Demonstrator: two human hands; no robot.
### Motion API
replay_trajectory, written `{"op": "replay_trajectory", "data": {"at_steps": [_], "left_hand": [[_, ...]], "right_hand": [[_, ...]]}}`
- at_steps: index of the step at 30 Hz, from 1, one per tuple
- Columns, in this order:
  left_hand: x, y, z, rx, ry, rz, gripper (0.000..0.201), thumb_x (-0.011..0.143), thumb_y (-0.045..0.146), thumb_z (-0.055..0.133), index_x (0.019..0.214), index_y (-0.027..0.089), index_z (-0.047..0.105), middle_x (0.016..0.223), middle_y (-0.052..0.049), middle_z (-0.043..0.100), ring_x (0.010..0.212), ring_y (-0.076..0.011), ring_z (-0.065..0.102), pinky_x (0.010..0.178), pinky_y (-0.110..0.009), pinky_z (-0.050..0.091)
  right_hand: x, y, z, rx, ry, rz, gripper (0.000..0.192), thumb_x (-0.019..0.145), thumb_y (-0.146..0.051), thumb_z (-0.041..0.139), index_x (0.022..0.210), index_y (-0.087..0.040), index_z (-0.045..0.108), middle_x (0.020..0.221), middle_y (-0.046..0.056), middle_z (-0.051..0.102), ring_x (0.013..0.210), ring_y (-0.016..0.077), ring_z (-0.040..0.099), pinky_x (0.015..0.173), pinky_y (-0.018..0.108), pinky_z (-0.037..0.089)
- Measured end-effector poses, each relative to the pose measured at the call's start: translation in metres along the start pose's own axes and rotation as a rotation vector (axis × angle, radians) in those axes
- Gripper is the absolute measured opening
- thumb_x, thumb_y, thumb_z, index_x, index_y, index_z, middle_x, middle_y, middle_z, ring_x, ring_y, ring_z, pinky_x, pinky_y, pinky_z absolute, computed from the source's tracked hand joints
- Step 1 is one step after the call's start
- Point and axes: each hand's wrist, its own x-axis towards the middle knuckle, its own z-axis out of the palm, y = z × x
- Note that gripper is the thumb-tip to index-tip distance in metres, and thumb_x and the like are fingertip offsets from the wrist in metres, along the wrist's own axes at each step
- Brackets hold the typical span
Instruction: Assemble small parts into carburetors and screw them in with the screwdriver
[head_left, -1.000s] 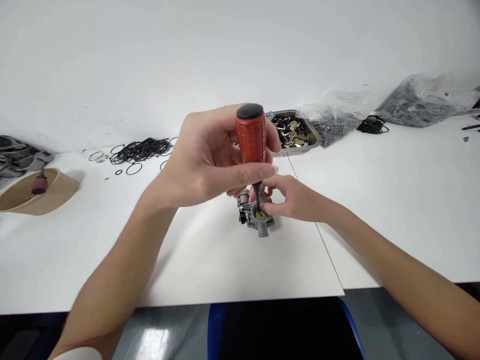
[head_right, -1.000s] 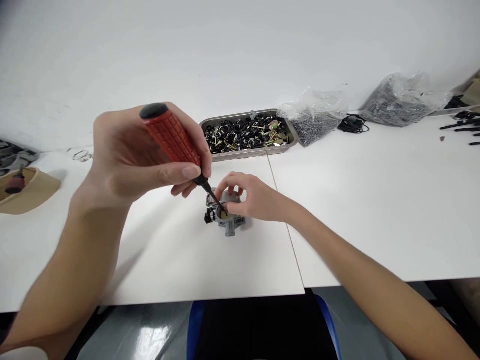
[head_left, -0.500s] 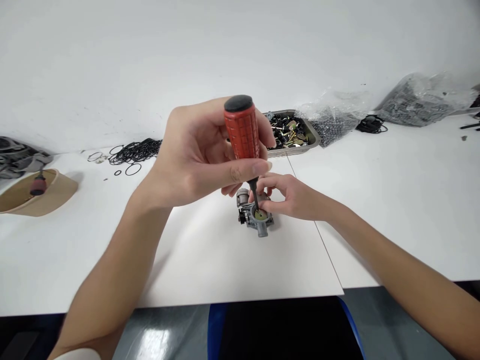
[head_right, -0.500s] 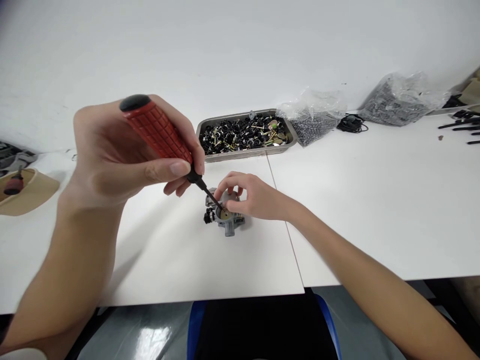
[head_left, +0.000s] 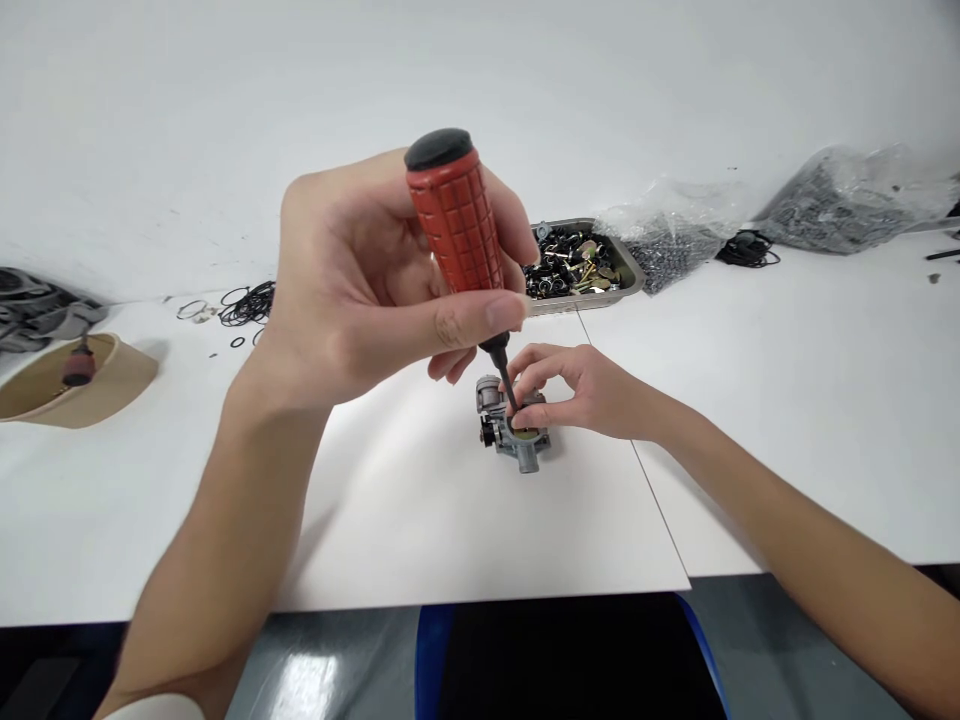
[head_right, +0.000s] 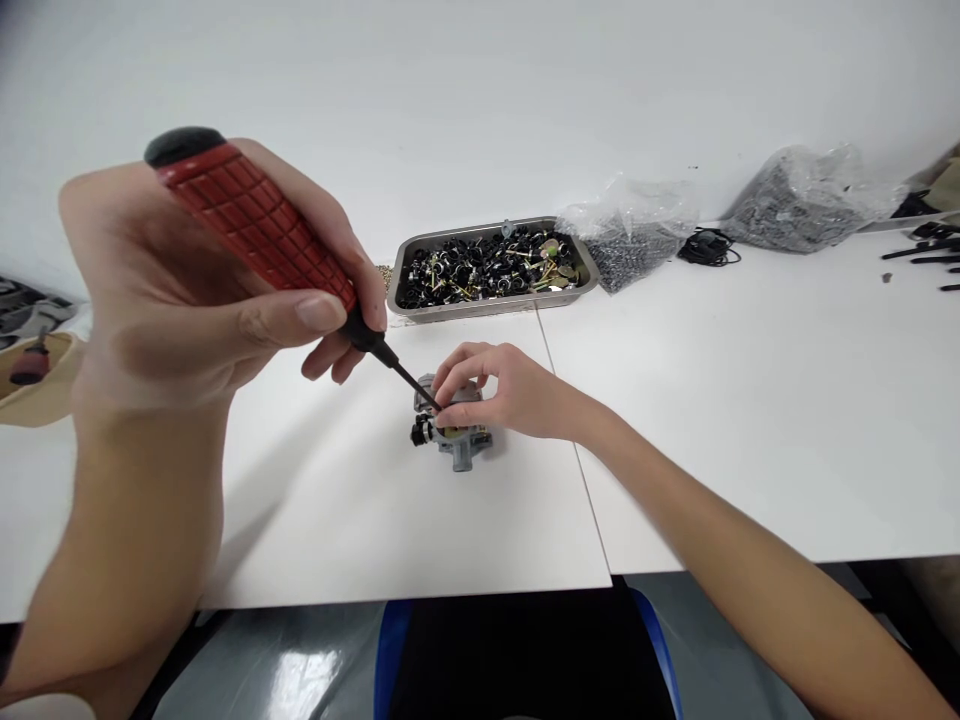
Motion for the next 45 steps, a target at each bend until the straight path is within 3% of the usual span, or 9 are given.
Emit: {"op": "replay_trajectory", "data": {"at_steps": [7, 16, 22, 27, 30, 38, 45], "left_hand": [[-0.001, 0.000, 0.001, 0.017, 0.006, -0.017, 0.022, 0.071, 0.022, 0.080, 0.091, 0.018, 0.072, 0.079, -0.004, 0.067, 0.055, -0.0099, 0.059, 0.040, -0.023, 0.045], [0.002, -0.003, 0.002, -0.061, -0.014, -0.003, 0.020, 0.073, 0.014, 0.077, 0.092, 0.012, 0.070, 0.080, -0.006, 0.068, 0.051, -0.0087, 0.056, 0.038, -0.024, 0.043], [0.001, -0.006, 0.002, -0.048, -0.014, -0.052, 0.022, 0.072, 0.023, 0.079, 0.092, 0.018, 0.071, 0.080, -0.006, 0.068, 0.053, -0.0111, 0.058, 0.040, -0.025, 0.044], [0.000, -0.003, 0.001, -0.046, -0.014, -0.035, 0.025, 0.070, 0.018, 0.079, 0.093, 0.019, 0.072, 0.079, -0.006, 0.066, 0.049, -0.0119, 0.057, 0.034, -0.026, 0.043], [0.000, 0.001, 0.003, -0.047, -0.018, -0.018, 0.021, 0.071, 0.012, 0.077, 0.092, 0.014, 0.071, 0.080, -0.007, 0.065, 0.050, -0.0112, 0.058, 0.034, -0.026, 0.046], [-0.003, 0.008, 0.010, -0.032, -0.026, -0.172, 0.016, 0.074, 0.021, 0.077, 0.088, 0.019, 0.069, 0.090, -0.005, 0.070, 0.062, -0.0135, 0.065, 0.042, -0.024, 0.052], [0.000, 0.005, 0.012, -0.139, -0.079, -0.103, 0.015, 0.074, 0.008, 0.072, 0.087, 0.014, 0.068, 0.091, -0.005, 0.067, 0.059, -0.0139, 0.064, 0.039, -0.026, 0.051]], "right_hand": [[0.001, -0.002, 0.001, -0.001, 0.018, -0.008, 0.011, 0.073, -0.029, 0.078, 0.077, -0.020, 0.073, 0.100, 0.004, 0.065, 0.089, 0.0181, 0.061, 0.080, 0.035, 0.047], [0.002, -0.001, 0.000, -0.003, 0.035, -0.016, 0.010, 0.073, -0.028, 0.079, 0.077, -0.021, 0.074, 0.100, 0.005, 0.066, 0.090, 0.0188, 0.061, 0.082, 0.036, 0.047], [0.003, -0.002, -0.001, -0.005, 0.017, -0.001, 0.012, 0.073, -0.031, 0.078, 0.077, -0.020, 0.073, 0.102, 0.005, 0.066, 0.093, 0.0201, 0.061, 0.083, 0.037, 0.046], [0.000, -0.001, -0.011, -0.043, -0.040, 0.009, 0.021, 0.076, -0.036, 0.075, 0.091, -0.022, 0.070, 0.104, 0.003, 0.066, 0.092, 0.0186, 0.059, 0.085, 0.037, 0.044], [0.000, 0.001, -0.014, -0.051, -0.014, -0.007, 0.015, 0.082, -0.032, 0.067, 0.093, -0.022, 0.067, 0.100, 0.003, 0.068, 0.090, 0.0182, 0.060, 0.084, 0.037, 0.044], [0.003, -0.005, -0.002, -0.141, -0.018, 0.006, 0.016, 0.079, -0.014, 0.062, 0.093, -0.021, 0.067, 0.109, 0.004, 0.066, 0.092, 0.0178, 0.060, 0.081, 0.033, 0.046], [0.005, -0.007, 0.000, -0.139, 0.002, 0.020, 0.015, 0.078, -0.015, 0.062, 0.091, -0.020, 0.066, 0.106, 0.004, 0.065, 0.090, 0.0175, 0.060, 0.078, 0.032, 0.046]]}}
